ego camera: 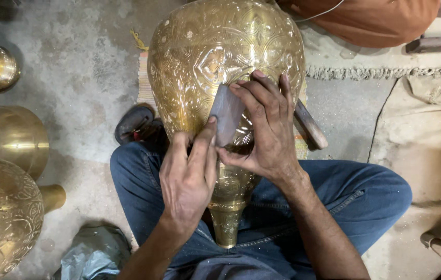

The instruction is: The person sits on the floor with a large engraved brass vase held between their legs. They hold a chisel against the vase's decorated surface and strike it with a wooden mallet to work the embossed patterns, repositioning the chisel repeatedly around the vase. They then rub the vase's surface with a flat stone, steadying the vase with the other hand.

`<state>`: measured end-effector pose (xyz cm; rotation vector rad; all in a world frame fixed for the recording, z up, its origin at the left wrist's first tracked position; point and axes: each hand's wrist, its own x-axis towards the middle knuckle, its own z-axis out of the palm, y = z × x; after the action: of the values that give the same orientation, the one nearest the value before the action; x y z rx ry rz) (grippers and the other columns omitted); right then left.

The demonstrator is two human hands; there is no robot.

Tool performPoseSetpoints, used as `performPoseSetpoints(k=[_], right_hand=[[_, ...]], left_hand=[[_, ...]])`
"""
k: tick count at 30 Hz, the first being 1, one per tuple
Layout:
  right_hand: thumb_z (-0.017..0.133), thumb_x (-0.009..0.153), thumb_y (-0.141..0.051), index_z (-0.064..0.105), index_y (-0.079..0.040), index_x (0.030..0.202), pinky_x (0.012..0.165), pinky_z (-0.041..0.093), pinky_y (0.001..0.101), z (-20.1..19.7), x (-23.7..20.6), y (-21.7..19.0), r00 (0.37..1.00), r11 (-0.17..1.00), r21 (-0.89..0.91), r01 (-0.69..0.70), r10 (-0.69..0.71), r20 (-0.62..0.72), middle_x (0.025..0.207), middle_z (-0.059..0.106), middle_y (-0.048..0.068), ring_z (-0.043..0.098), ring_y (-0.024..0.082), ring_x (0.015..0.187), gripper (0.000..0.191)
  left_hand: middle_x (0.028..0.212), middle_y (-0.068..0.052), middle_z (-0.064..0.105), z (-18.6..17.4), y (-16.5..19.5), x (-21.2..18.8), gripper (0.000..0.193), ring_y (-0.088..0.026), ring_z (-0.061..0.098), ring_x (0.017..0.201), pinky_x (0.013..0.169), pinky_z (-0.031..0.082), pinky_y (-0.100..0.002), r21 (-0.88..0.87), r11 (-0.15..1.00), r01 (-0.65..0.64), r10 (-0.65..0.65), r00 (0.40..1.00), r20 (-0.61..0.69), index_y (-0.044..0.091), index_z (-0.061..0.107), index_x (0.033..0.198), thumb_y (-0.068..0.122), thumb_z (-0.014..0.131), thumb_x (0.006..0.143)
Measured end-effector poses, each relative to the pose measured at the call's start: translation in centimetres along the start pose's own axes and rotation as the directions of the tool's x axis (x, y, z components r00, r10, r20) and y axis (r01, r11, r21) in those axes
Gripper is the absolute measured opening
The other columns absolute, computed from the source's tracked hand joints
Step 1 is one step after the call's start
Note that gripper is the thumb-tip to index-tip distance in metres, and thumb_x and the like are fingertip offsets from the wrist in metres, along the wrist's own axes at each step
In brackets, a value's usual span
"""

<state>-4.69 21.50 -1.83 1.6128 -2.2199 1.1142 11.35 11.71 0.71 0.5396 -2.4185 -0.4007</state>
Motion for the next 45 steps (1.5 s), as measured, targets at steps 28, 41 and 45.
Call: performPoseSetpoints(k=[28,41,45], right_hand=[[0.084,0.078,-0.061,0.048,-0.009,0.149,0.134,0.010,0.0591,0.2,0.1,0.1,1.000,1.000,0.014,-0.004,0.004,-0.012,0.157,0.048,0.010,0.031,0.031,0.156,0.096],[0.061,0.085,-0.086,0.049,-0.013,0.154,0.128,0.000,0.0575,-0.3,-0.4,-0.3,0.998,0.932,-0.360,0.041,-0.017,0.069,0.163,0.044,0.005,0.022,0.028,0.157,0.102],[0.067,0.089,-0.079,0.047,-0.010,0.156,0.132,0.004,0.0564,-0.7,0.1,-0.4,0.997,0.964,-0.263,0.041,-0.022,0.074,0.165,0.043,0.007,0.021,0.028,0.159,0.099]], left_hand=[[0.105,-0.014,0.072,0.2,-0.5,-0.3,0.046,-0.023,0.076,0.076,0.064,0.063,-0.034,0.003,1.000,-0.015,0.015,1.000,-0.020,0.012,0.068,0.136,0.006,0.078,0.092],[0.110,-0.013,0.074,0.5,-0.8,0.6,0.044,-0.023,0.076,0.080,0.067,0.064,-0.034,0.005,0.999,-0.043,0.043,0.998,-0.043,0.012,0.066,0.137,0.008,0.075,0.094],[0.102,-0.012,0.074,0.3,-0.5,0.6,0.044,-0.022,0.076,0.074,0.064,0.064,-0.035,0.009,1.000,0.000,0.000,1.000,0.026,0.011,0.069,0.134,0.007,0.077,0.091]])
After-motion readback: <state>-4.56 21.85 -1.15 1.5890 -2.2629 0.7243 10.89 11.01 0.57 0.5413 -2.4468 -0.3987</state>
